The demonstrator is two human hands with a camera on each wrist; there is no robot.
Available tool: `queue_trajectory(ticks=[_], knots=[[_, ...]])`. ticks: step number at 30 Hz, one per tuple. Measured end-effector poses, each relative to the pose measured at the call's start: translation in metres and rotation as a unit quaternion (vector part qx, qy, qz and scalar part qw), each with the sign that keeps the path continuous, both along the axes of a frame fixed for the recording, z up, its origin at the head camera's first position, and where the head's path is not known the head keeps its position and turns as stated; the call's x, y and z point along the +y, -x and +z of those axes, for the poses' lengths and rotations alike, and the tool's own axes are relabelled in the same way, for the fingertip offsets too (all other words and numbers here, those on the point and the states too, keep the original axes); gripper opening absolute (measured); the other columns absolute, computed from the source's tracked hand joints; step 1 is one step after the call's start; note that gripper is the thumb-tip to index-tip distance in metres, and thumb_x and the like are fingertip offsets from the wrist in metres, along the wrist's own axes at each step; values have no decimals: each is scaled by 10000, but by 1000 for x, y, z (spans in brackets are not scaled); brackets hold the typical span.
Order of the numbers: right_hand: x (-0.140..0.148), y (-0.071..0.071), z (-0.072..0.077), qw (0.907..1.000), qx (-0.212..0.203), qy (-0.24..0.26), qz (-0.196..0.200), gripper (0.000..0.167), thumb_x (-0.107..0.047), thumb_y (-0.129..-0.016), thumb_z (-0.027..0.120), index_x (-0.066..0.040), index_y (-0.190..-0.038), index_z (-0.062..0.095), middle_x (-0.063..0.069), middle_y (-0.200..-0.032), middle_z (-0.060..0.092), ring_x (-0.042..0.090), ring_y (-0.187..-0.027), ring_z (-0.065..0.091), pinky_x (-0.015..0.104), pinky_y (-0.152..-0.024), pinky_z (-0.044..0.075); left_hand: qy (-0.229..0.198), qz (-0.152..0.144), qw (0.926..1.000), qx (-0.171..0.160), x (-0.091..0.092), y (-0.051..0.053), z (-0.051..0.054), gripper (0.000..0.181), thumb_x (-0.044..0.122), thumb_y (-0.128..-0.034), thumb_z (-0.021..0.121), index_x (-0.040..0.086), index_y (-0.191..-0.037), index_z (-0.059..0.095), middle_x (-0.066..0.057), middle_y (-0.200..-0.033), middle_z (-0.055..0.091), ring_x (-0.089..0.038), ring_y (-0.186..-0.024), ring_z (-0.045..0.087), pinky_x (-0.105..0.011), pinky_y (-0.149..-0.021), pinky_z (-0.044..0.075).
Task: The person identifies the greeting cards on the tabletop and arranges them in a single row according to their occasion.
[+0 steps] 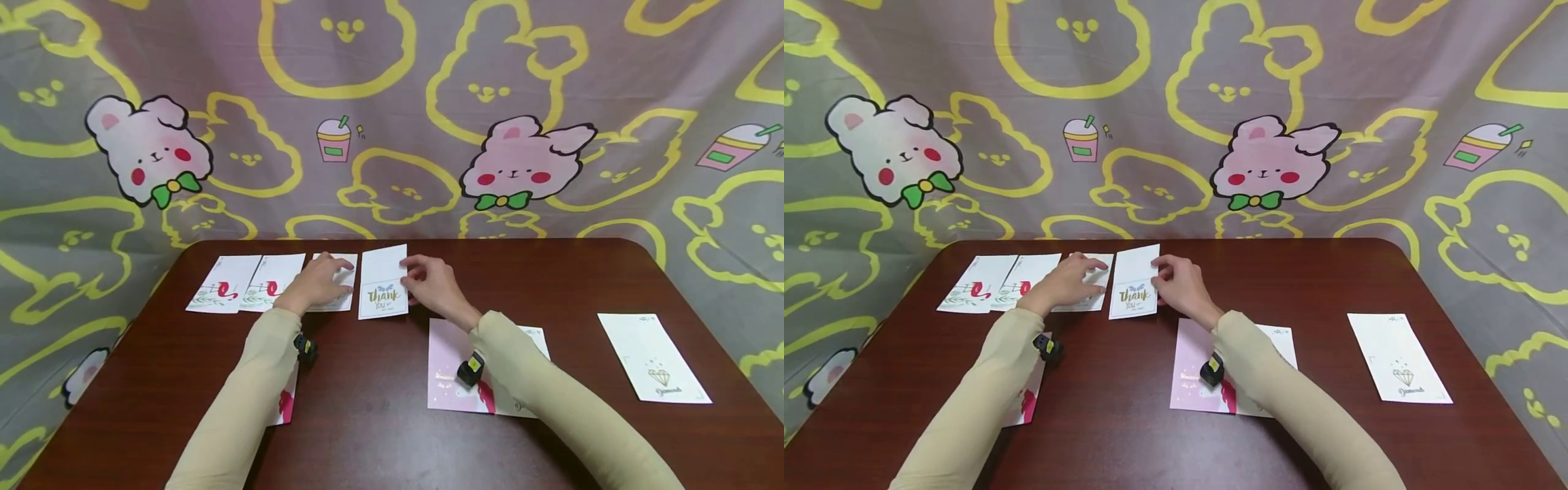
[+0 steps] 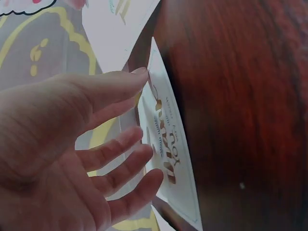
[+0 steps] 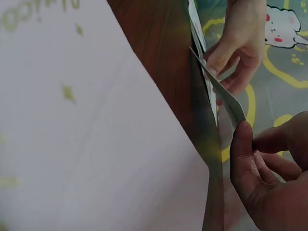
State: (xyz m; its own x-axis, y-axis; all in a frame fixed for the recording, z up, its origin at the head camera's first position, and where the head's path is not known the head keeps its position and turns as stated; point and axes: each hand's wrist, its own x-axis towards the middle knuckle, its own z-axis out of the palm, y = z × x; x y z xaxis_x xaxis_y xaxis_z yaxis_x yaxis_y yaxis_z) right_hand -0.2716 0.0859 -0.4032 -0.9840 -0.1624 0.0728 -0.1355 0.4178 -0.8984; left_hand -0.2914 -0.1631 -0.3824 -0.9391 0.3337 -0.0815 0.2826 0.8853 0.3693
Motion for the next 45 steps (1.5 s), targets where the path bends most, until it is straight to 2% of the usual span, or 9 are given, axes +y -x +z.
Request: queue_trajectory(ticks=[4, 9, 19, 26, 36, 38, 41, 45], knots=[[-2, 6, -4, 9997, -187, -139, 108, 299, -59, -934, 686, -23, -1231, 699, 137, -930, 719, 135, -606, 688, 306, -568, 607, 137, -24, 9998, -105, 0, -1, -2, 471, 276, -939, 705, 116, -1376, 630, -218, -1374, 560, -445, -1281, 521, -600, -1013, 487], [-2, 13, -7, 9990, -308, -307, 135, 304, -64, -935, 692, -2, -1233, 700, 149, -942, 717, 130, -597, 694, 301, -564, 606, 185, -124, 9997, -74, 0, -1, -5, 462, 297, -956, 687, 133, -1382, 618, -198, -1379, 537, -453, -1264, 520, -610, -997, 493], [-9, 23, -14, 9983, -545, -166, 73, 294, -42, -923, 691, 40, -1205, 697, 167, -927, 694, 112, -552, 675, 317, -551, 608, 294, -198, 9994, -44, -2, 0, -5, 475, 333, -952, 706, 160, -1382, 604, -202, -1380, 530, -465, -1243, 524, -609, -1019, 476], [-11, 25, -10, 9980, -557, -256, 148, 294, -36, -923, 684, 46, -1205, 694, 189, -962, 686, 117, -550, 679, 316, -553, 607, 400, -285, 9987, 125, -1, 0, -5, 491, 344, -946, 718, 177, -1392, 597, -206, -1360, 536, -482, -1196, 547, -610, -992, 479], [-14, 29, -6, 9952, -820, -430, 315, 298, -21, -914, 691, 64, -1200, 692, 162, -973, 617, 127, -592, 676, 315, -568, 613, 668, -380, 9969, 160, 2, 0, -3, 506, 342, -947, 721, 174, -1410, 609, -208, -1325, 553, -440, -1109, 587, -558, -984, 486], [-15, 30, -5, 9945, -744, -639, 373, 302, -21, -902, 703, 71, -1190, 699, 164, -964, 621, 132, -599, 676, 301, -559, 608, 750, -437, 9961, 184, 3, 0, -1, 500, 331, -949, 718, 162, -1407, 608, -209, -1314, 561, -430, -1092, 594, -547, -993, 483], [-15, 32, -1, 9892, -471, -1287, 516, 316, -39, -890, 721, 68, -1188, 710, 171, -946, 679, 182, -597, 694, 292, -564, 601, 831, -440, 9955, 153, 6, 0, 0, 494, 317, -954, 716, 153, -1406, 605, -208, -1305, 564, -438, -1100, 597, -539, -1010, 481], [-16, 34, 2, 9697, 204, -2335, 690, 303, -90, -873, 744, 43, -1145, 743, 171, -959, 749, 238, -768, 715, 328, -746, 592, 870, -319, 9957, 24, 9, 0, 2, 486, 302, -959, 712, 157, -1409, 599, -203, -1311, 552, -461, -1131, 587, -547, -1004, 499]])
